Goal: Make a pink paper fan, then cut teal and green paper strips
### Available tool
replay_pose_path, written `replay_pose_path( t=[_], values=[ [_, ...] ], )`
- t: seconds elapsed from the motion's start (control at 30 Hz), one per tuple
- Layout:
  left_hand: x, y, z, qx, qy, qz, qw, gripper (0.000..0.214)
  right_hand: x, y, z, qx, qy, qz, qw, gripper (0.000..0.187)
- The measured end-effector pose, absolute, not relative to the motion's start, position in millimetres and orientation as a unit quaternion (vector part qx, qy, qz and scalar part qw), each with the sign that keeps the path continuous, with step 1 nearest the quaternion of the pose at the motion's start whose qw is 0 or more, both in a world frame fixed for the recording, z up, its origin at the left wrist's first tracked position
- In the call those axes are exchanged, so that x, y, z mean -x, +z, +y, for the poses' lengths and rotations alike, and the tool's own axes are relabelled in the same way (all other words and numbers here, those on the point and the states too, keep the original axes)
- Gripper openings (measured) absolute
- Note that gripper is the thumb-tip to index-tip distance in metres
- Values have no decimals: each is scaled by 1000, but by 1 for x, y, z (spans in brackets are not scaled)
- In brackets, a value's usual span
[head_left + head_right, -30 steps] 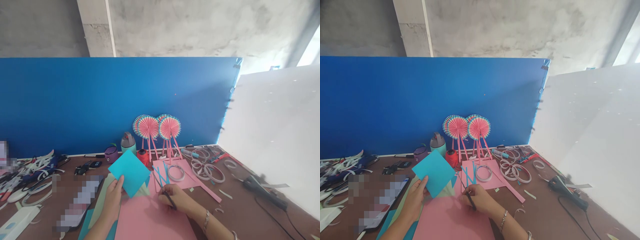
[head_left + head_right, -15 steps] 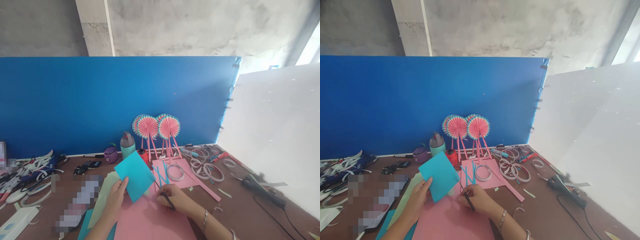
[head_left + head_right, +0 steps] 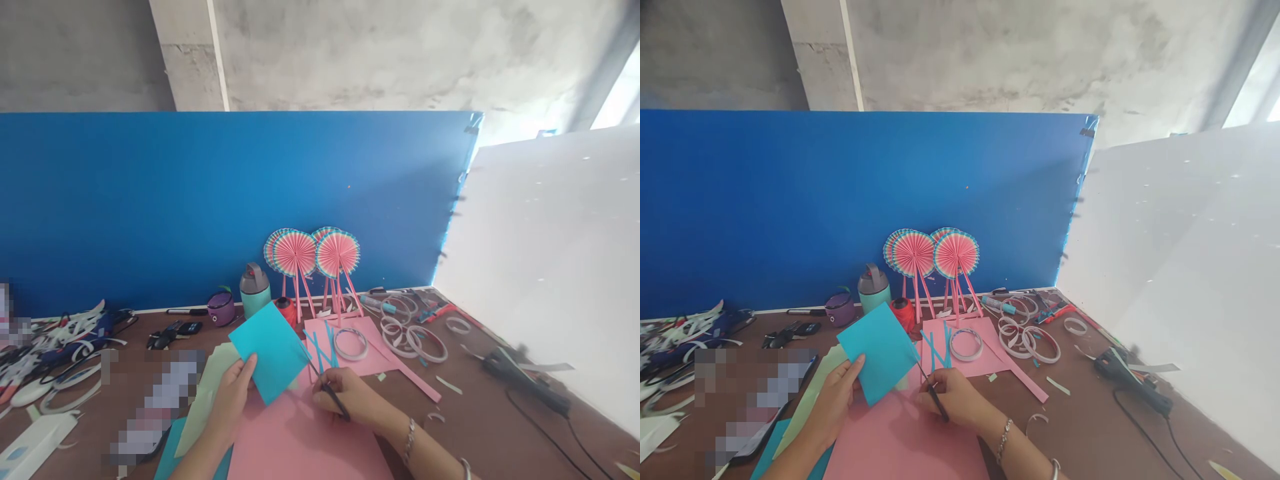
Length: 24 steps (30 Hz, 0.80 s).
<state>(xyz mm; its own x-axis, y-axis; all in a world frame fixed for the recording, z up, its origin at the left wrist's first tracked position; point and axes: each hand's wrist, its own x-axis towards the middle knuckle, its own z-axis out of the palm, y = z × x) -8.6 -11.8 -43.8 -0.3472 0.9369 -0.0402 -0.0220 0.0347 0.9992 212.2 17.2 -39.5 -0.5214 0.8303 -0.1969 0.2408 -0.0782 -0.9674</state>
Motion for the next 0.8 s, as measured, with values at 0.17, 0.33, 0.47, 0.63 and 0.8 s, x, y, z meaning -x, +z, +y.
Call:
replay_pose_path(
  t=[0.17, 0.33, 0.47, 0.63, 0.8],
  values=[
    [11, -45, -11, -381, 567, 568, 458, 40, -213, -42, 18, 418, 606, -630, 247, 25],
    [9, -42, -12, -374, 566, 576, 455, 44, -213, -43, 18, 420, 602, -634, 244, 23],
    [8, -39, -13, -372, 567, 584, 445, 45, -213, -43, 19, 420, 595, -641, 241, 20],
    [8, -41, -12, -369, 576, 579, 444, 46, -213, -45, 20, 421, 592, -644, 241, 20],
    [8, -42, -11, -368, 574, 579, 447, 44, -213, -47, 21, 418, 596, -641, 243, 22]
  ],
)
